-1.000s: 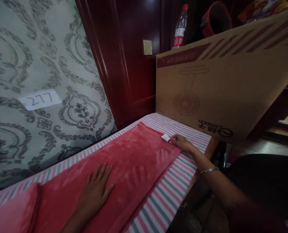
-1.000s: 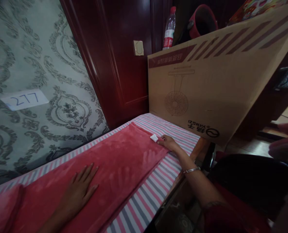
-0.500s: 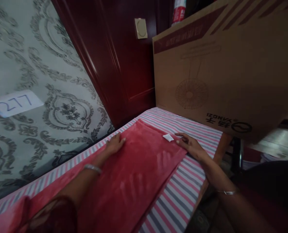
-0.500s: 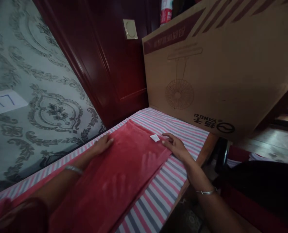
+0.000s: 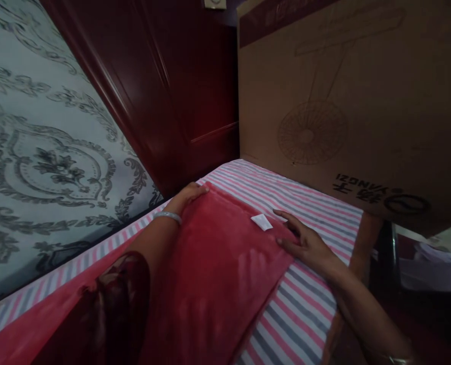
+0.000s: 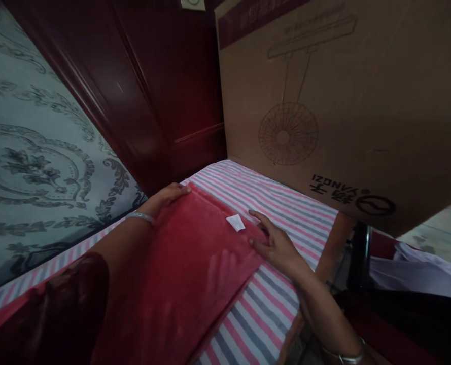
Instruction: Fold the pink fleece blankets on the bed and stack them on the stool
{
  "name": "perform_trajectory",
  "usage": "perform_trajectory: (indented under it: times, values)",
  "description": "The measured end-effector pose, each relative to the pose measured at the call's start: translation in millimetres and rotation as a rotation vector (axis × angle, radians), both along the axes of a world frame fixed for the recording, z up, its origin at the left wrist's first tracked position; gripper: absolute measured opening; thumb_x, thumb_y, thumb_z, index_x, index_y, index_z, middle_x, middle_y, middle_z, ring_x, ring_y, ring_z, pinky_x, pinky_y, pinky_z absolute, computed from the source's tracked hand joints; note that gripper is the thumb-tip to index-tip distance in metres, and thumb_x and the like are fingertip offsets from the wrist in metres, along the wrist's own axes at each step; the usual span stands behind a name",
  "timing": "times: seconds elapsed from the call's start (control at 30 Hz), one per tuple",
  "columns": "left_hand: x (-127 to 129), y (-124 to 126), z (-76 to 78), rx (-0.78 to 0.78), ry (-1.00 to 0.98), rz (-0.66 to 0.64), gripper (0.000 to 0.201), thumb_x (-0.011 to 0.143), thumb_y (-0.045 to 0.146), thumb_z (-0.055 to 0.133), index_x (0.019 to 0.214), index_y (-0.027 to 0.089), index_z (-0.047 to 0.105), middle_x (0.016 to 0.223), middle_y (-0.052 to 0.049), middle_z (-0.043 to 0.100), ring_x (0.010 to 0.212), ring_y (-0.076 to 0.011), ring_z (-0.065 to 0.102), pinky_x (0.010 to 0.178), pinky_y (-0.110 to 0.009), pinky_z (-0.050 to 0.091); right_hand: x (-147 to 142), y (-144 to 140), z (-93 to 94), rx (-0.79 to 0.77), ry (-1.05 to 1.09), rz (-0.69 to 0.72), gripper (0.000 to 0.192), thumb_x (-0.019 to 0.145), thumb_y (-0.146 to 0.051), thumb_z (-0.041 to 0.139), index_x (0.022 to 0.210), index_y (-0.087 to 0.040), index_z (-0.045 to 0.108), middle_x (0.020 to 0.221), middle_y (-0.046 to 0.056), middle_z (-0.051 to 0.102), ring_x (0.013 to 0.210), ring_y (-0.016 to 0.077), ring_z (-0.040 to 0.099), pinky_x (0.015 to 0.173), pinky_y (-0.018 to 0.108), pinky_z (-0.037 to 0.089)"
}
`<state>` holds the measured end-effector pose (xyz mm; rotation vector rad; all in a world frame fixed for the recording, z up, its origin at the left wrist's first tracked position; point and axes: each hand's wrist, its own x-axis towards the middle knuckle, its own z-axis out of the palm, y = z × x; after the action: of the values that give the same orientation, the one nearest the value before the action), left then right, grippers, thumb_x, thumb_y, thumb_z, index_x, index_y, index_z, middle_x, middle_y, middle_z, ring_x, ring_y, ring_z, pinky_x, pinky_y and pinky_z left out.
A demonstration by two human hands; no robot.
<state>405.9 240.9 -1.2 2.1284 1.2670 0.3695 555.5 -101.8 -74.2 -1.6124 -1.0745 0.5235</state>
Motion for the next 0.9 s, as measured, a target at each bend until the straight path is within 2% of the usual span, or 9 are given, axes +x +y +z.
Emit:
perform_trajectory:
  times: [0.13,0.23,0.3,0.4,0.53,0.63,0.77,0.83,0.9]
  values:
    - [7.1,5.3,-7.9,0.072,-0.049,0.018,0.016,0.082,0.026,0.068,0.092,0.013,0.07,0.083,-0.009,0.071,0.083,-0.0239,0.067,0.074,-0.032,0.05,0.3,-1.0,-3.7,0.04,-0.047,-0.082,0.062,0.08,-0.046,0.064,0.137,-0.023,0.059,0.131,0.01,0.066,0.114,0.0287,0.064,0.096,0.04,0.051]
    - [5.4,4.8,-18.3,0.13,-0.076,0.031,0.012,0.082,0.022,0.065,0.092,0.015,0.068,0.09,-0.007,0.07,0.092,-0.0226,0.063,0.082,-0.031,0.047,2.0,-1.1,-6.6,-0.008,-0.023,-0.094,0.063,0.079,-0.046,0.065,0.137,-0.021,0.058,0.12,0.011,0.071,0.102,0.0271,0.067,0.087,0.039,0.054]
    - [3.4,2.7,-22.1,0.129,-0.096,0.022,0.01,0.083,0.023,0.064,0.089,0.016,0.067,0.087,-0.006,0.068,0.087,-0.0208,0.062,0.08,-0.03,0.046,3.4,-0.7,-7.4,-0.025,0.003,-0.092,0.062,0.078,-0.047,0.066,0.133,-0.021,0.06,0.112,0.009,0.073,0.096,0.0258,0.068,0.082,0.037,0.054]
    - [0.9,-1.8,-15.9,0.099,-0.139,-0.006,0.007,0.083,0.022,0.062,0.084,0.015,0.065,0.079,-0.003,0.065,0.075,-0.017,0.058,0.073,-0.028,0.045,6.0,1.4,-7.1,-0.023,-0.003,-0.089,0.052,0.074,-0.048,0.068,0.117,-0.02,0.067,0.107,0.009,0.075,0.094,0.0265,0.069,0.084,0.037,0.053]
    - [-6.5,-9.1,15.0,0.078,-0.215,-0.062,0.003,0.08,0.019,0.062,0.081,0.016,0.062,0.072,0.0,0.059,0.07,-0.0142,0.052,0.067,-0.025,0.044,8.3,5.0,-4.7,-0.022,0.0,-0.074,0.051,0.069,-0.049,0.07,0.109,-0.018,0.069,0.103,0.008,0.075,0.092,0.0266,0.069,0.083,0.038,0.053]
    - [-19.8,-16.9,44.9,0.073,-0.283,-0.117,0.003,0.077,0.018,0.064,0.077,0.017,0.061,0.071,0.001,0.057,0.07,-0.0139,0.051,0.068,-0.025,0.044,3.2,1.4,7.8,-0.056,-0.005,-0.092,0.052,0.067,-0.053,0.068,0.104,-0.016,0.07,0.094,0.007,0.075,0.084,0.0254,0.067,0.074,0.036,0.053]
    - [-55.7,-30.0,84.7,0.081,-0.389,-0.14,0.007,0.073,0.015,0.064,0.079,0.017,0.061,0.077,0.001,0.058,0.073,-0.0133,0.053,0.073,-0.025,0.044,-32.2,-18.8,56.2,0.012,-0.202,-0.233,0.044,0.071,-0.05,0.066,0.1,-0.017,0.068,0.086,0.006,0.072,0.075,0.0231,0.065,0.07,0.035,0.051]
    - [-85.6,-35.6,104.5,0.087,-0.434,-0.148,0.015,0.071,0.012,0.063,0.085,0.016,0.063,0.081,0.001,0.059,0.075,-0.0124,0.054,0.074,-0.025,0.045,-68.1,-32.5,89.2,0.132,-0.378,-0.263,0.039,0.076,-0.043,0.065,0.106,-0.019,0.067,0.093,0.006,0.072,0.081,0.0241,0.066,0.075,0.037,0.051]
    - [-124.8,-39.6,122.8,0.089,-0.473,-0.175,0.022,0.068,0.011,0.064,0.089,0.016,0.065,0.08,0.002,0.06,0.071,-0.0111,0.053,0.07,-0.023,0.044,-114.6,-45.3,118.8,0.25,-0.567,-0.195,0.032,0.082,-0.031,0.06,0.111,-0.02,0.067,0.103,0.008,0.071,0.09,0.0254,0.065,0.08,0.039,0.051]
